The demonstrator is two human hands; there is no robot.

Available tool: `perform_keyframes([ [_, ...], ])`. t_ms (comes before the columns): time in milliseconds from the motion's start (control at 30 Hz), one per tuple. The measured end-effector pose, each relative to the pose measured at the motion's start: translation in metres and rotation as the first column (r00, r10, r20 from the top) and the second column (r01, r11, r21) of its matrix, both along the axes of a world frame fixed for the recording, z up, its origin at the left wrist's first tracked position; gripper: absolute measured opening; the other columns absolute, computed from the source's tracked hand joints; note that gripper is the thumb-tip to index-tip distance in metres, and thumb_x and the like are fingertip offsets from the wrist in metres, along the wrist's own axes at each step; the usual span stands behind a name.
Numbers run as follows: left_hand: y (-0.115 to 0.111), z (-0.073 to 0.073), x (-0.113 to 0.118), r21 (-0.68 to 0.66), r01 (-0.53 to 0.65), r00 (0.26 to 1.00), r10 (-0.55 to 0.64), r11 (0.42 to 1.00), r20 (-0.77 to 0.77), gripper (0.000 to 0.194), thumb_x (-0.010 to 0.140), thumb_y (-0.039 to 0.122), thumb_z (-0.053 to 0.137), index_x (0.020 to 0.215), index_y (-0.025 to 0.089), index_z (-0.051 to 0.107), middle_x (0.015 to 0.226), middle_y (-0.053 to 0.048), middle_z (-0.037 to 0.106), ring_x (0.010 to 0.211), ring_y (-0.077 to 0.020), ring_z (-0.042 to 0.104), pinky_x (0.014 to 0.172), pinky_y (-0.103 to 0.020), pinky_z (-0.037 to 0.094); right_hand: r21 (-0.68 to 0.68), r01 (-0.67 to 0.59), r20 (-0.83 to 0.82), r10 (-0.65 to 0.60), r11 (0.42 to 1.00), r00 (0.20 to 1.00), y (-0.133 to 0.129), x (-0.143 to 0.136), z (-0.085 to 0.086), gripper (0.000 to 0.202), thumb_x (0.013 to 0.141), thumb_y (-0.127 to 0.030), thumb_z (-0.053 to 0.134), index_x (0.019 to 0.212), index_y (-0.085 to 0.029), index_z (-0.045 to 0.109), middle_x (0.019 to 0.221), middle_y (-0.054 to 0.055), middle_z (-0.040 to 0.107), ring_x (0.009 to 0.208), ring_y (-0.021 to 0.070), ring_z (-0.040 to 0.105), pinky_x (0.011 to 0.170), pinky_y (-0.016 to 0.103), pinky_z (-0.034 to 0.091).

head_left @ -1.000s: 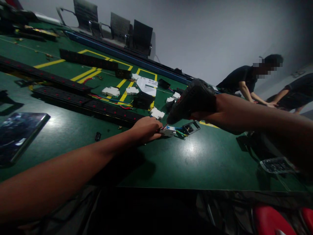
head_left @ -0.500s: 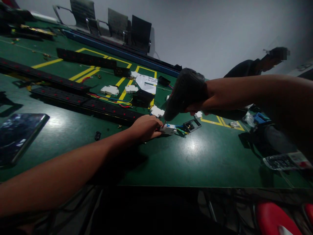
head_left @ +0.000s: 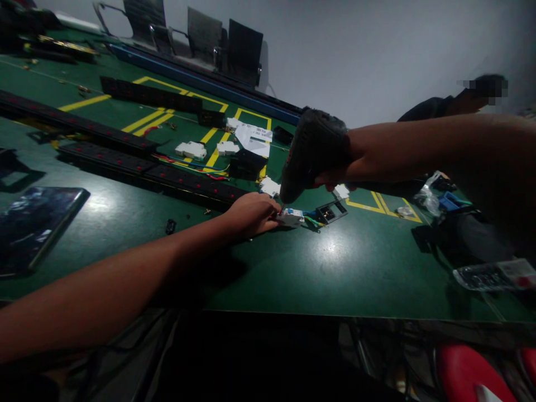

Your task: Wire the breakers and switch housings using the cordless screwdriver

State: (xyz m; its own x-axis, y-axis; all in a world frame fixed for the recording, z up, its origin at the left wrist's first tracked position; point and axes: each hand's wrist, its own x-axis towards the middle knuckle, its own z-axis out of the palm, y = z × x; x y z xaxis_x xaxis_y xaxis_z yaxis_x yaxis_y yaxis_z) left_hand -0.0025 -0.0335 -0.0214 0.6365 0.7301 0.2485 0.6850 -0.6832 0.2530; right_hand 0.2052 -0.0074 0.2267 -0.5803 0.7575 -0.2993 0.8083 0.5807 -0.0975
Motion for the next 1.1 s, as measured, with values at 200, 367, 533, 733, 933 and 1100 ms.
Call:
perform_keyframes([
  [200, -0.001, 0.000, 0.001, 0.002, -0.027, 1.000, 0.027, 1.000, -0.001, 0.029, 0.095, 0.052, 0.064, 0.092, 0.025, 0.076, 0.090, -0.005, 0.075, 0.085, -0.0244, 0.068, 0.067, -0.033, 0.041, -0.065, -0.020, 0.142, 0.029, 0.998, 0.989, -0.011, -0.006, 0.002, 0.031, 0.097, -0.042, 0.066, 0.116, -0.022, 0.079, 0.098, 0.002, 0.077, 0.084, 0.0192, 0.070, 0.080, 0.037, 0.052],
  [367, -0.001, -0.001, 0.001, 0.008, -0.038, 0.999, 0.037, 0.999, 0.002, 0.029, 0.094, 0.052, 0.064, 0.091, 0.026, 0.075, 0.090, -0.004, 0.075, 0.086, -0.0247, 0.068, 0.068, -0.033, 0.041, -0.103, -0.011, 0.139, 0.025, 0.995, 0.990, -0.011, -0.006, 0.001, 0.034, 0.099, -0.046, 0.063, 0.116, -0.021, 0.077, 0.099, 0.003, 0.077, 0.084, 0.0193, 0.069, 0.080, 0.037, 0.051],
  [533, 0.000, -0.001, 0.001, 0.002, -0.025, 1.000, 0.025, 1.000, -0.017, 0.027, 0.092, 0.050, 0.065, 0.085, 0.025, 0.074, 0.086, -0.005, 0.073, 0.081, -0.0245, 0.066, 0.065, -0.034, 0.040, -0.057, -0.020, 0.148, 0.028, 0.998, 0.989, -0.013, -0.008, 0.002, 0.038, 0.099, -0.047, 0.064, 0.119, -0.017, 0.076, 0.099, 0.003, 0.076, 0.085, 0.0183, 0.068, 0.083, 0.037, 0.051],
  [733, 0.000, 0.002, 0.002, -0.012, -0.020, 0.999, 0.020, 1.000, -0.031, 0.026, 0.092, 0.048, 0.065, 0.088, 0.025, 0.075, 0.087, -0.006, 0.073, 0.082, -0.0250, 0.065, 0.066, -0.034, 0.041, -0.083, -0.035, 0.111, 0.044, 0.996, 0.993, -0.015, -0.006, 0.001, 0.035, 0.099, -0.047, 0.064, 0.114, -0.019, 0.077, 0.096, 0.003, 0.076, 0.082, 0.0185, 0.067, 0.082, 0.038, 0.051],
  [933, -0.001, 0.001, 0.002, -0.019, -0.032, 0.999, 0.031, 0.999, -0.019, 0.031, 0.095, 0.052, 0.062, 0.091, 0.024, 0.076, 0.089, -0.007, 0.073, 0.084, -0.0249, 0.065, 0.071, -0.034, 0.043, -0.109, -0.078, 0.045, 0.083, 0.991, 0.996, -0.012, -0.001, -0.001, 0.041, 0.097, -0.048, 0.067, 0.115, -0.013, 0.075, 0.093, 0.003, 0.075, 0.089, 0.0188, 0.067, 0.087, 0.036, 0.051],
  [1100, -0.001, 0.000, 0.003, -0.015, -0.037, 0.999, 0.036, 0.999, -0.024, 0.033, 0.096, 0.053, 0.060, 0.089, 0.024, 0.075, 0.089, -0.006, 0.073, 0.085, -0.0246, 0.065, 0.071, -0.034, 0.042, -0.115, -0.018, 0.062, 0.026, 0.993, 0.998, -0.012, 0.000, -0.001, 0.041, 0.098, -0.050, 0.066, 0.116, -0.014, 0.076, 0.096, 0.004, 0.075, 0.091, 0.0204, 0.068, 0.089, 0.037, 0.049],
])
